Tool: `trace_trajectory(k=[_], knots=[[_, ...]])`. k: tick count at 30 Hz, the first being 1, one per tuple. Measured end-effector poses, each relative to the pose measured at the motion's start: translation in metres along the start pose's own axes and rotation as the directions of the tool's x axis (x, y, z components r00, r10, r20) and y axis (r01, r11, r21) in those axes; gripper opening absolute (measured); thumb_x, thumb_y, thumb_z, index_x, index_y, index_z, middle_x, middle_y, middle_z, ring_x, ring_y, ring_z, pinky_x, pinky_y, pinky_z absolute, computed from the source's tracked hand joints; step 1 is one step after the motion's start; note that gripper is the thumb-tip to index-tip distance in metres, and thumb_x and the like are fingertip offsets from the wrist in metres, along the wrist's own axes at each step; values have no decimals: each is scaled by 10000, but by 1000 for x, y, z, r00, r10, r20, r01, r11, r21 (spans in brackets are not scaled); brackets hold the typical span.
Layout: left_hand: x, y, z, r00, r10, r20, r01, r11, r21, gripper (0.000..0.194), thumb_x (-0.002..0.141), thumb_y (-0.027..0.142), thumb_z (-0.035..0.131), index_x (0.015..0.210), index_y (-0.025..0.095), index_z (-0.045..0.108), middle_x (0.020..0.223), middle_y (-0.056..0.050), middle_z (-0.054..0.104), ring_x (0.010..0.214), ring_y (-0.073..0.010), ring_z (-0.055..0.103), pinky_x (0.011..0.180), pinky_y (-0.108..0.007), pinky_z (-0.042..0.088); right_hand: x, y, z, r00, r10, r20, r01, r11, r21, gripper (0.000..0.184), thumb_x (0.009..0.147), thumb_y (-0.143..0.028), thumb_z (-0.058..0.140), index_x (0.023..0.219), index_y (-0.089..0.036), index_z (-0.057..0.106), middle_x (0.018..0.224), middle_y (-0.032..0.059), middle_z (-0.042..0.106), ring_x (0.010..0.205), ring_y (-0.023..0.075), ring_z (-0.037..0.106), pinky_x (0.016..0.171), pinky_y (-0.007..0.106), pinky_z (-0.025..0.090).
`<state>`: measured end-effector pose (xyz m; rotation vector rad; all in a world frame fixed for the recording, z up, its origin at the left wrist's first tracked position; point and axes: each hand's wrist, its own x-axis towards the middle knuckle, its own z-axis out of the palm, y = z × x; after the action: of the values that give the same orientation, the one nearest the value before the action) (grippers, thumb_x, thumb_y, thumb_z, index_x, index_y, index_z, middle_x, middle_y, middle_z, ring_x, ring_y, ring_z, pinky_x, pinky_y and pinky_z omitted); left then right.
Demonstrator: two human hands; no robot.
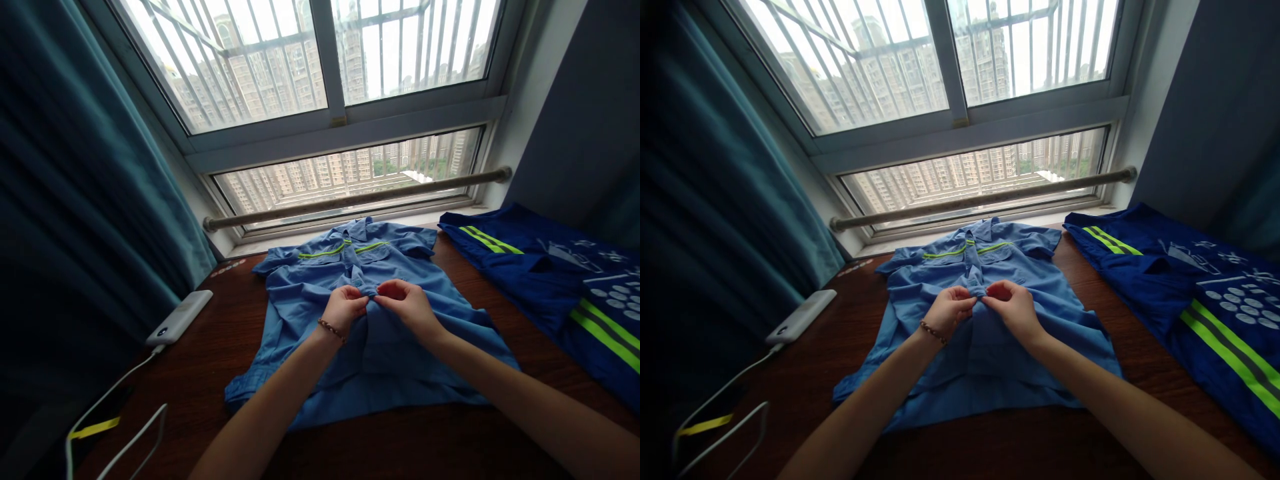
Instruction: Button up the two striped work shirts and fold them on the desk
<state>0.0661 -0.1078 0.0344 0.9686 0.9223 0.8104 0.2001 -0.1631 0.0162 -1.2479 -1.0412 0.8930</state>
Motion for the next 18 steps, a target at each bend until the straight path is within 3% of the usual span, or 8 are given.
trace_trajectory(k=[7, 11, 14, 18], knots=[[4, -6, 0, 997, 73, -20, -72, 995, 70, 223, 521, 71, 656, 608, 140, 462, 449, 49, 506, 408, -65, 477, 448, -185, 376, 0, 1, 3, 993, 115, 4, -113, 974, 197, 374, 490, -305, 770, 720, -171, 507, 727, 6, 631, 721, 154, 596, 729, 285, 449], [5, -5, -1, 982, 181, 61, -190, 955, 228, 231, 544, 88, 638, 646, 156, 442, 446, 58, 503, 407, -75, 483, 450, -184, 381, 0, 4, 3, 983, 179, 25, -176, 913, 369, 450, 458, -263, 778, 690, -193, 398, 695, -30, 622, 639, 123, 584, 652, 254, 440], [3, -5, -1, 938, 324, 126, -345, 826, 446, 225, 582, 113, 639, 685, 168, 447, 521, 44, 544, 482, -103, 538, 480, -194, 406, 1, 6, 3, 973, 224, 58, -226, 865, 448, 478, 443, -212, 774, 674, -198, 356, 674, -40, 618, 593, 111, 575, 606, 239, 428], [-2, -8, 0, 821, 516, 245, -514, 482, 709, 205, 694, 117, 575, 882, 189, 536, 632, 26, 600, 600, -122, 582, 577, -214, 437, 2, 5, 2, 954, 287, 86, -292, 828, 479, 479, 421, -139, 758, 669, -200, 352, 647, -43, 610, 596, 119, 582, 591, 236, 426]])
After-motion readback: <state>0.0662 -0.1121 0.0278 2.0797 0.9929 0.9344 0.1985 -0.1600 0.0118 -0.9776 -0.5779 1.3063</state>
